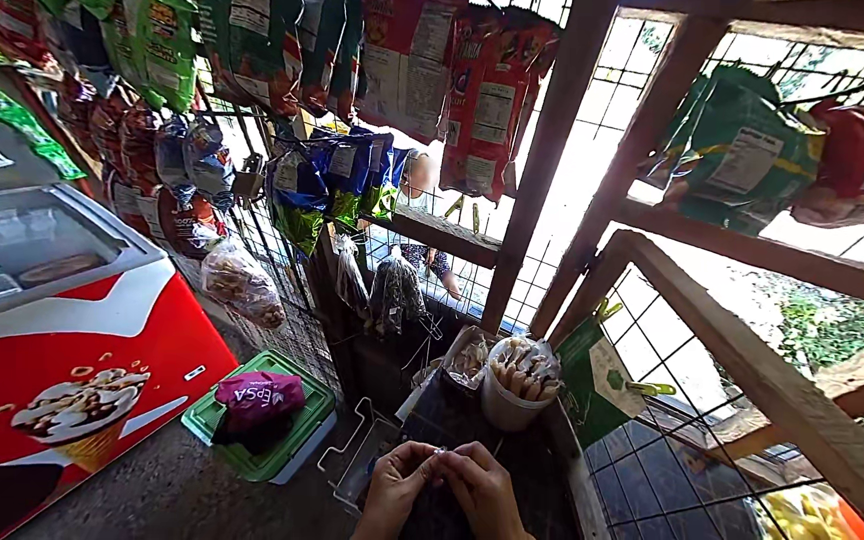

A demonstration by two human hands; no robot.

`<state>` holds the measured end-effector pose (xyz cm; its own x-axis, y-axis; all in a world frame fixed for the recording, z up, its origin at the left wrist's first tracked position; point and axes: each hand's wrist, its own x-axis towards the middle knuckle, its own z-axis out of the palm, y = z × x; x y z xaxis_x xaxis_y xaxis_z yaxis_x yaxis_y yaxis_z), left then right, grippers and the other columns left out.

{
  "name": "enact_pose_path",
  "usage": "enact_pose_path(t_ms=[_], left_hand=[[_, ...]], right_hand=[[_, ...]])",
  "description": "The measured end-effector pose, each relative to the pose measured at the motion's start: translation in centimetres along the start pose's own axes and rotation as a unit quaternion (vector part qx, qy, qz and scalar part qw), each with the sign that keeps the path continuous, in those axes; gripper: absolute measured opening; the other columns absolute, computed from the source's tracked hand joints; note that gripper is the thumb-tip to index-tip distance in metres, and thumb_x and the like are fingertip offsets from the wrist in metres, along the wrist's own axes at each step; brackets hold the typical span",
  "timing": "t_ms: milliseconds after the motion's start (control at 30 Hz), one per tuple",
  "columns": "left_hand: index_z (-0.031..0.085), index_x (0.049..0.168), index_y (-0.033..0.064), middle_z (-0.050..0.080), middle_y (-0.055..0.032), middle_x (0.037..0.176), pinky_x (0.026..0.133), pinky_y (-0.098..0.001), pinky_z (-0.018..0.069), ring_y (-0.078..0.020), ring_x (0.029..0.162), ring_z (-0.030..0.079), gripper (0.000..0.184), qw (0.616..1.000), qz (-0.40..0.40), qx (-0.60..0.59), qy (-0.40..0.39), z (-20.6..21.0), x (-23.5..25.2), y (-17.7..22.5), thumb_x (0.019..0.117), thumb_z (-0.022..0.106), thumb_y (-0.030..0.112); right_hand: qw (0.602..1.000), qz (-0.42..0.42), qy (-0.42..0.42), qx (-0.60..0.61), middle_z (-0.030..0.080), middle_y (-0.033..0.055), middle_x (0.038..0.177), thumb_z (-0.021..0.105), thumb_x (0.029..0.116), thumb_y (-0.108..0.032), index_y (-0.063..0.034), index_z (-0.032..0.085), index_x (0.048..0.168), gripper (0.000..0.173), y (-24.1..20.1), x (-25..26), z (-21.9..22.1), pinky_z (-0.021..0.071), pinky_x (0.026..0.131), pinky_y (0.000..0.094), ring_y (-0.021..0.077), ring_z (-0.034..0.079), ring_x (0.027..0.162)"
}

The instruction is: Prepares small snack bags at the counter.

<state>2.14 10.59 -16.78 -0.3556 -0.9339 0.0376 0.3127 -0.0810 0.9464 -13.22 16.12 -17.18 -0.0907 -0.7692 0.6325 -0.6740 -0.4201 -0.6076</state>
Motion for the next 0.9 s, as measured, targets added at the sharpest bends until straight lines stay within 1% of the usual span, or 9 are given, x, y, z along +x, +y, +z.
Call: enact_pose_path(t_ms=[100, 200, 300, 400, 533, 667, 733, 833, 900], left_hand=[[0.071, 0.094, -0.0002, 0.075, -0.0054, 0.08, 0.068, -0.0282, 0.0635, -0.0131, 0.068, 0.073, 0.01, 1.0, -0.011, -0.006, 0.006, 0.0, 0.0, 0.0, 0.0871, 0.071, -0.007], [0.071, 0.093, -0.0005, 0.075, -0.0065, 0.079, 0.067, -0.0287, 0.0636, -0.0137, 0.068, 0.073, 0.011, 1.0, -0.02, -0.02, 0.013, 0.0, 0.1, 0.0, 0.0848, 0.073, -0.008], [0.071, 0.092, -0.0003, 0.075, -0.0069, 0.078, 0.067, -0.0283, 0.0635, -0.0137, 0.067, 0.073, 0.012, 0.999, -0.032, -0.018, 0.007, -0.1, 0.2, 0.2, 0.0832, 0.074, -0.009], [0.071, 0.09, 0.0011, 0.075, -0.006, 0.077, 0.064, -0.0276, 0.0627, -0.013, 0.065, 0.072, 0.013, 0.999, -0.049, -0.015, -0.019, -0.6, 0.5, 0.3, 0.0828, 0.074, -0.009], [0.074, 0.087, 0.0047, 0.074, -0.0025, 0.074, 0.054, -0.0219, 0.0569, -0.0068, 0.057, 0.066, 0.013, 0.997, -0.059, -0.017, -0.041, -1.3, 0.6, 0.3, 0.083, 0.074, -0.007], [0.074, 0.083, 0.0089, 0.073, -0.0001, 0.071, 0.053, -0.0199, 0.0545, -0.0045, 0.055, 0.065, 0.016, 0.994, -0.079, -0.026, -0.074, -1.9, 0.8, 0.3, 0.0817, 0.075, -0.007], [0.071, 0.084, 0.0094, 0.072, 0.0003, 0.07, 0.052, -0.0201, 0.0539, -0.0052, 0.054, 0.064, 0.019, 0.992, -0.079, -0.036, -0.088, -2.0, 0.9, 0.3, 0.0803, 0.075, -0.008], [0.052, 0.093, 0.0152, 0.069, 0.0033, 0.071, 0.05, -0.0201, 0.0529, -0.0056, 0.053, 0.063, 0.037, 0.989, -0.065, -0.055, -0.119, -2.2, 1.1, 0.1, 0.0783, 0.075, -0.009], [0.053, 0.096, 0.017, 0.07, 0.004, 0.072, 0.05, -0.0201, 0.0536, -0.0057, 0.054, 0.064, 0.04, 0.986, -0.063, -0.068, -0.138, -2.6, 1.2, 0.0, 0.0765, 0.079, -0.007]], right_hand=[[1.0, -0.027, 0.002, -0.014, 0.074, 0.0073, 0.1, 0.07, 0.095, -0.015, -0.0096, 0.081, 0.107, 0.017, 0.2, 0.0, 0.1, 0.0595, 0.077, 0.0197, 0.0088, 0.072, 0.088], [0.999, -0.035, -0.01, -0.01, 0.073, 0.007, 0.102, 0.071, 0.0939, -0.015, -0.0101, 0.081, 0.108, 0.018, 0.2, 0.2, 0.0, 0.0579, 0.086, 0.0202, 0.0109, 0.07, 0.096], [0.999, -0.032, -0.019, 0.001, 0.073, 0.008, 0.106, 0.071, 0.0944, -0.013, -0.0086, 0.08, 0.108, 0.017, 0.0, 0.3, -0.2, 0.0573, 0.09, 0.0206, 0.012, 0.07, 0.101], [0.999, -0.023, -0.031, -0.008, 0.075, 0.0074, 0.105, 0.071, 0.0945, -0.014, -0.0076, 0.08, 0.107, 0.017, -0.3, 0.3, -0.5, 0.0584, 0.088, 0.0216, 0.0122, 0.072, 0.099], [0.998, -0.035, -0.04, -0.023, 0.075, 0.0057, 0.103, 0.07, 0.0963, -0.017, -0.0085, 0.08, 0.107, 0.017, -0.5, 0.3, -0.6, 0.0589, 0.085, 0.0199, 0.01, 0.072, 0.095], [0.998, -0.034, -0.055, -0.021, 0.075, 0.0062, 0.1, 0.07, 0.0945, -0.017, -0.0077, 0.079, 0.107, 0.018, -0.8, 0.3, -0.8, 0.059, 0.083, 0.02, 0.0107, 0.073, 0.092], [0.997, -0.027, -0.07, -0.014, 0.075, 0.0067, 0.1, 0.071, 0.0939, -0.016, -0.0072, 0.079, 0.107, 0.018, -0.8, 0.3, -0.8, 0.0594, 0.082, 0.0211, 0.0117, 0.073, 0.091], [0.994, -0.016, -0.101, 0.026, 0.075, 0.0093, 0.1, 0.072, 0.092, -0.012, -0.0046, 0.078, 0.105, 0.016, -0.9, 0.4, -1.0, 0.0602, 0.08, 0.0227, 0.0131, 0.073, 0.087], [0.991, -0.019, -0.122, 0.056, 0.073, 0.0104, 0.099, 0.072, 0.0921, -0.01, -0.003, 0.076, 0.105, 0.015, -0.9, 0.5, -1.2, 0.0598, 0.08, 0.0233, 0.0139, 0.072, 0.086]])
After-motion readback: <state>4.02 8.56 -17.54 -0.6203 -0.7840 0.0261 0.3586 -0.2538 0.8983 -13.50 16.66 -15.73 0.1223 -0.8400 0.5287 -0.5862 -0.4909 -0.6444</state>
